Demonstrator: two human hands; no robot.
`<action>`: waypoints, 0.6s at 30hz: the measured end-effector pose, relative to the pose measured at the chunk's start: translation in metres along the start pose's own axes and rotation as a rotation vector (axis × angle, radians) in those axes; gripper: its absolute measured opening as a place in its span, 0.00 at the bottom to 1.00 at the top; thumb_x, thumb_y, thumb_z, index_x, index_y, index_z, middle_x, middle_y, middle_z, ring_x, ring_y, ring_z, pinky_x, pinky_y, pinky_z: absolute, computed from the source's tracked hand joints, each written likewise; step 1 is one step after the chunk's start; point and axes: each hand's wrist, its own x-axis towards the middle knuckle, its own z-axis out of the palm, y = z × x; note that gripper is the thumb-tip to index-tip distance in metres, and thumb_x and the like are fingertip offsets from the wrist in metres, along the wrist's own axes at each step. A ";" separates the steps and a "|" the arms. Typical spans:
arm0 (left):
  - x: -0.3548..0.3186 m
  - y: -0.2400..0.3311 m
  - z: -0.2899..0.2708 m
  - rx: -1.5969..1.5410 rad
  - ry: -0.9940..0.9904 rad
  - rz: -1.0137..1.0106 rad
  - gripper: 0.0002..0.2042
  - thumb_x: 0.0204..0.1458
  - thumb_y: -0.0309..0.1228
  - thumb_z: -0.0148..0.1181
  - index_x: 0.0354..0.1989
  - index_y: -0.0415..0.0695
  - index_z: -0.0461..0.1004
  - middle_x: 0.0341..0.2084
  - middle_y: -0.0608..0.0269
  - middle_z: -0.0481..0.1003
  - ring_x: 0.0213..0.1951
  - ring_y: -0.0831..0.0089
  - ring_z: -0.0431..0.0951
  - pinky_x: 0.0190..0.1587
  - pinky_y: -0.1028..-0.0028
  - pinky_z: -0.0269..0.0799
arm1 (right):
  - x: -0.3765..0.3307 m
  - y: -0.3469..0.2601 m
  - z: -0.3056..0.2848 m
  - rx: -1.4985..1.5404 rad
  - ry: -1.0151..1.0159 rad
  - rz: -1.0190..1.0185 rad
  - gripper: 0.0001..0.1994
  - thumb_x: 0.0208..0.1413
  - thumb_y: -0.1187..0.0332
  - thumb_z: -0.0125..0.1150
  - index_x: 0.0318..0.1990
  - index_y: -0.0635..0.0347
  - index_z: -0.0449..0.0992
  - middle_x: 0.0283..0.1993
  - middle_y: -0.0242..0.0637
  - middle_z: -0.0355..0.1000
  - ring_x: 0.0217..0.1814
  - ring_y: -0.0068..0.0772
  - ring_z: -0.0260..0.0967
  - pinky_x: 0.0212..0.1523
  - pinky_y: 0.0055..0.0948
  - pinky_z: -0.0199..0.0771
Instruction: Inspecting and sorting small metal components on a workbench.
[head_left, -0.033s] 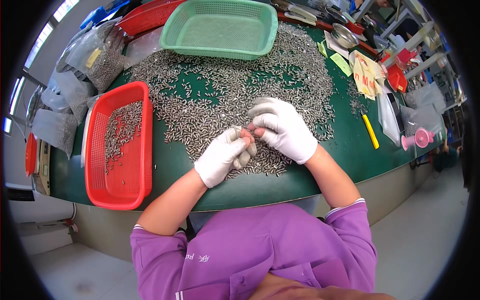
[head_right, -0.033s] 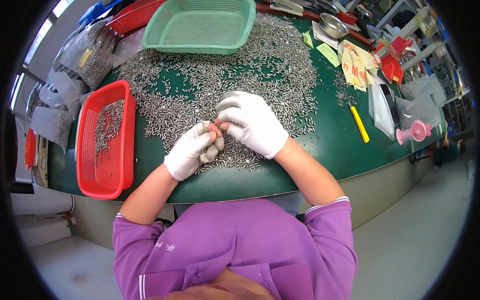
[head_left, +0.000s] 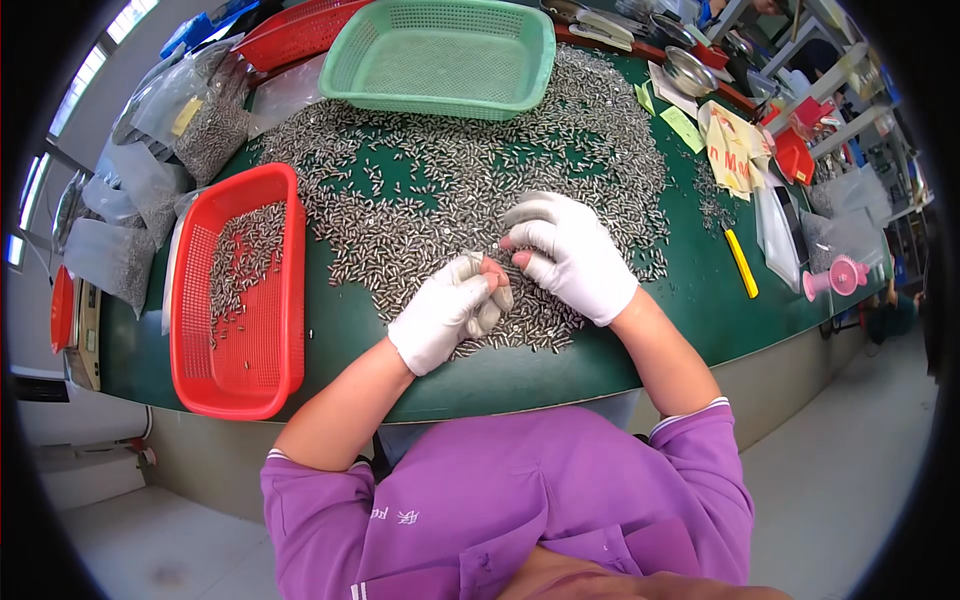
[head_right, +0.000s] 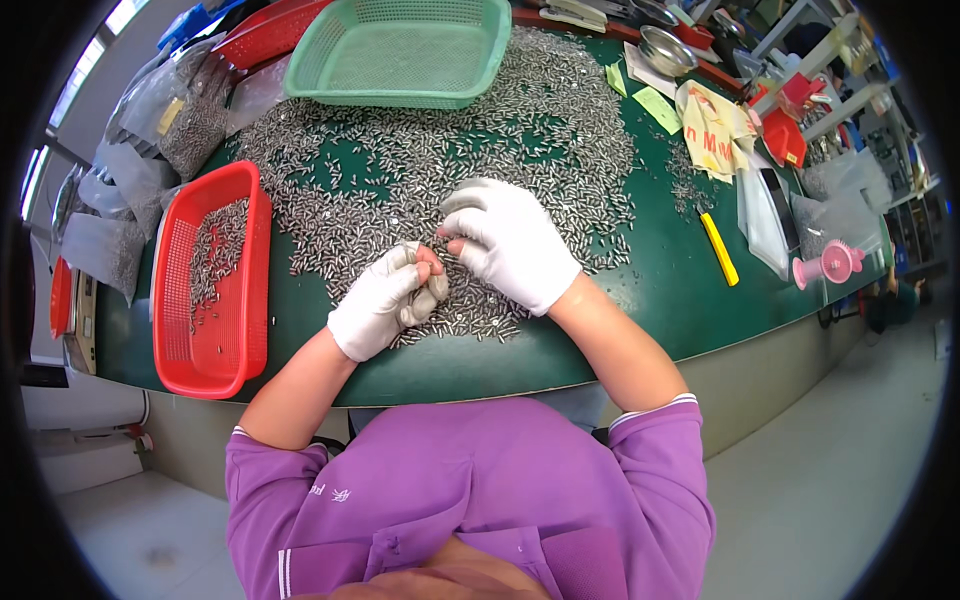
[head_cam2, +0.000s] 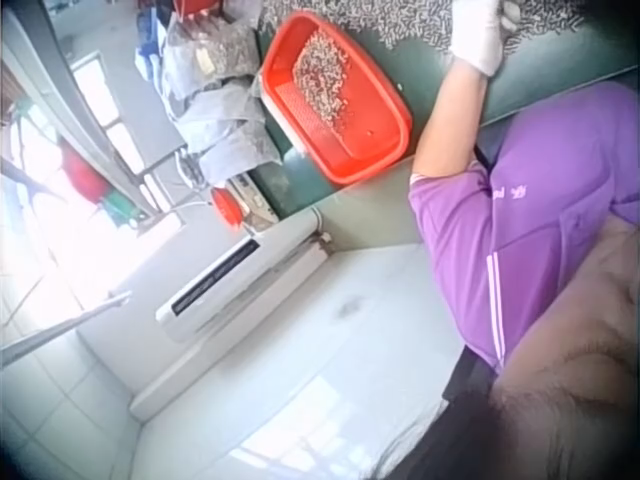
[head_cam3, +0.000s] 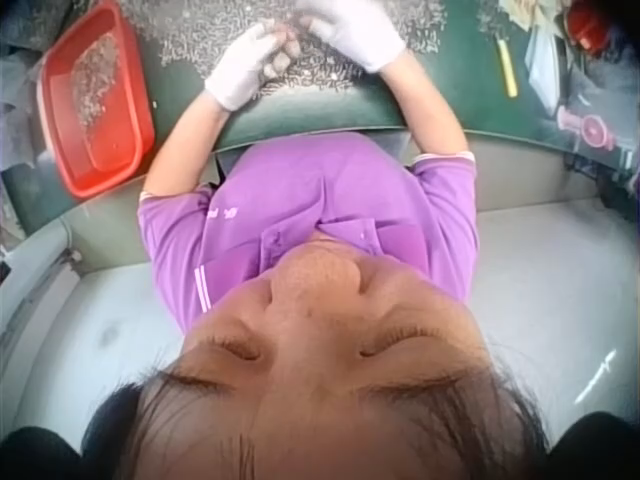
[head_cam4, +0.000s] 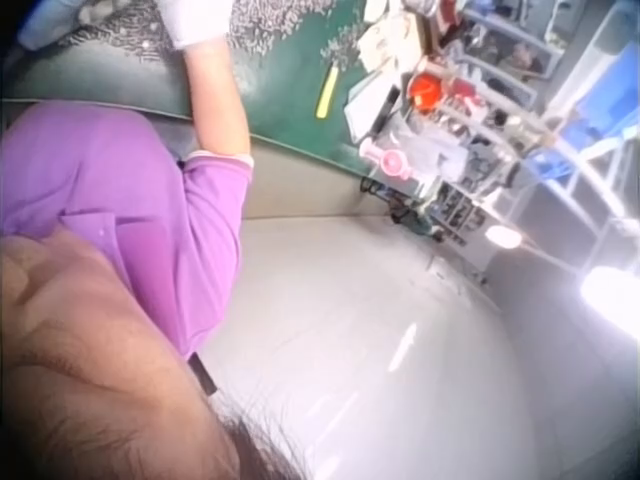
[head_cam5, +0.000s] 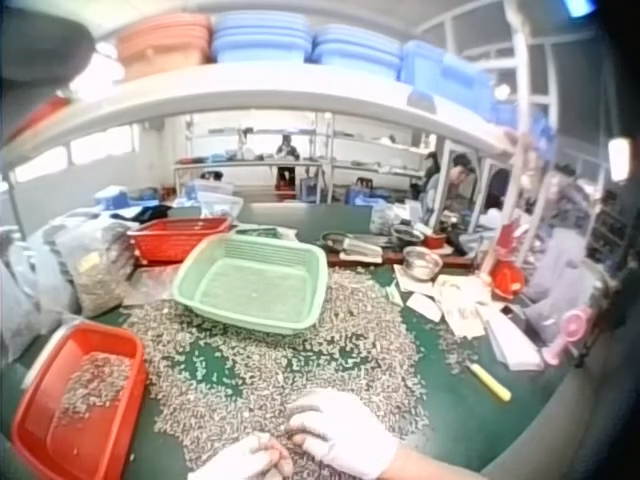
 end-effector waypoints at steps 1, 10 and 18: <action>0.000 0.000 0.000 0.000 -0.001 -0.001 0.10 0.57 0.38 0.55 0.39 0.46 0.67 0.28 0.68 0.70 0.22 0.85 0.62 0.23 0.85 0.57 | -0.002 0.000 -0.001 -0.090 -0.020 0.085 0.08 0.40 0.70 0.64 0.31 0.57 0.77 0.44 0.39 0.73 0.51 0.46 0.68 0.51 0.40 0.69; -0.001 0.001 0.003 -0.054 -0.006 -0.003 0.13 0.58 0.44 0.51 0.40 0.47 0.68 0.29 0.67 0.71 0.23 0.83 0.63 0.24 0.85 0.57 | -0.006 0.008 0.006 -0.175 -0.046 0.071 0.06 0.38 0.68 0.65 0.26 0.56 0.76 0.41 0.35 0.73 0.49 0.43 0.68 0.49 0.39 0.68; 0.000 0.001 0.001 -0.104 -0.058 -0.002 0.13 0.55 0.34 0.59 0.45 0.44 0.67 0.32 0.68 0.71 0.27 0.87 0.66 0.28 0.87 0.62 | -0.008 -0.012 0.000 0.390 -0.048 0.252 0.08 0.43 0.67 0.66 0.32 0.57 0.76 0.44 0.36 0.72 0.55 0.45 0.66 0.54 0.40 0.67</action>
